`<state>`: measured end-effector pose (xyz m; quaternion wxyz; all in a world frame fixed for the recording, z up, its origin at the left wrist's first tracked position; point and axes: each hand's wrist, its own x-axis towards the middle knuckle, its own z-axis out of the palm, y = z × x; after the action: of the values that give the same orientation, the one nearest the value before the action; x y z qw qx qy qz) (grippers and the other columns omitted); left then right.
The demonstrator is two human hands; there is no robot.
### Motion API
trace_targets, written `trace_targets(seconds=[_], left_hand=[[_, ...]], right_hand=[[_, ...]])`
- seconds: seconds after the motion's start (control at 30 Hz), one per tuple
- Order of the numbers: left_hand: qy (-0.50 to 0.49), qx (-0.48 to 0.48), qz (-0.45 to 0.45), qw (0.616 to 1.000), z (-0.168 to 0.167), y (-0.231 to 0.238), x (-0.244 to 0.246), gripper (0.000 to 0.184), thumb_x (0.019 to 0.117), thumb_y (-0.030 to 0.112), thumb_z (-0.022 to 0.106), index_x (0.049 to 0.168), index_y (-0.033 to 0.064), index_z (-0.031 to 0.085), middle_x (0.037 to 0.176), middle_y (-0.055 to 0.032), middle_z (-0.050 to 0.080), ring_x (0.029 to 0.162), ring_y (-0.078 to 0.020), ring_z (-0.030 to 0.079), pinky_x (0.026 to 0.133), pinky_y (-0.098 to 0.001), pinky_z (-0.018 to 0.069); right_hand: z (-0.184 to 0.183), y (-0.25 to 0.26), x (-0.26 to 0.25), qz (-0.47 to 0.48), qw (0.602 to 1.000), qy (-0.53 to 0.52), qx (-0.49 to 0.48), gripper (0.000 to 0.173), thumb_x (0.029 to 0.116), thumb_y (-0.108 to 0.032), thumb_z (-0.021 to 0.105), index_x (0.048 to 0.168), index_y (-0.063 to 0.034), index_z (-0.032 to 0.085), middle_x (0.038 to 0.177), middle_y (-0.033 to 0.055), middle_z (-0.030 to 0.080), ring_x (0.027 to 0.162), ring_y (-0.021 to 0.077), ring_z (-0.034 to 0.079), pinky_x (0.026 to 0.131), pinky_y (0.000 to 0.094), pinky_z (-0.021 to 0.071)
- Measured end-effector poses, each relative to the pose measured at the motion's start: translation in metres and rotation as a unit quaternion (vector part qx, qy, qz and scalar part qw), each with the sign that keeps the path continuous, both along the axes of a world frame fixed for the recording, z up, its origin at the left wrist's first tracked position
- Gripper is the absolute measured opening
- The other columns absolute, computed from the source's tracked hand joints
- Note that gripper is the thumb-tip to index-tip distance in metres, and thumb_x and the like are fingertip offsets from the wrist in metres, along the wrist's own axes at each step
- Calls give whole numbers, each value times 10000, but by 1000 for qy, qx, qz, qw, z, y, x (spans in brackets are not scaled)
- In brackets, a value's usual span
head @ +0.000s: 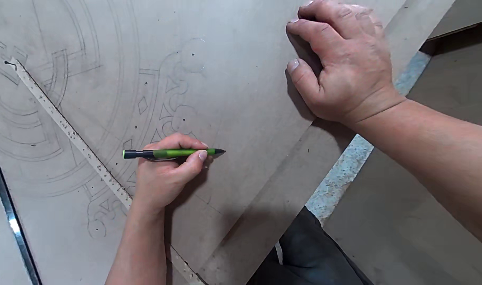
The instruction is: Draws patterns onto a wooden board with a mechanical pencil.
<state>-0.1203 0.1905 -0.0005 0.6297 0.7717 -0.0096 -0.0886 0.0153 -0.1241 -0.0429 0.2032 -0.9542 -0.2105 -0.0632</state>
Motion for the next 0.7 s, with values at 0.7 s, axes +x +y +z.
trace_targets(seconds=[0.7], left_hand=[[-76, -31, 256, 963, -14, -26, 10, 116, 981, 10, 657, 1091, -27, 653, 921, -153, 758, 786, -260, 768, 728, -406, 674]], right_hand=[[0, -1, 0, 2, 1000, -4, -3, 590, 1004, -503, 375, 1466, -195, 574, 1558, 87, 504, 1460, 306, 437, 1208, 524, 289]])
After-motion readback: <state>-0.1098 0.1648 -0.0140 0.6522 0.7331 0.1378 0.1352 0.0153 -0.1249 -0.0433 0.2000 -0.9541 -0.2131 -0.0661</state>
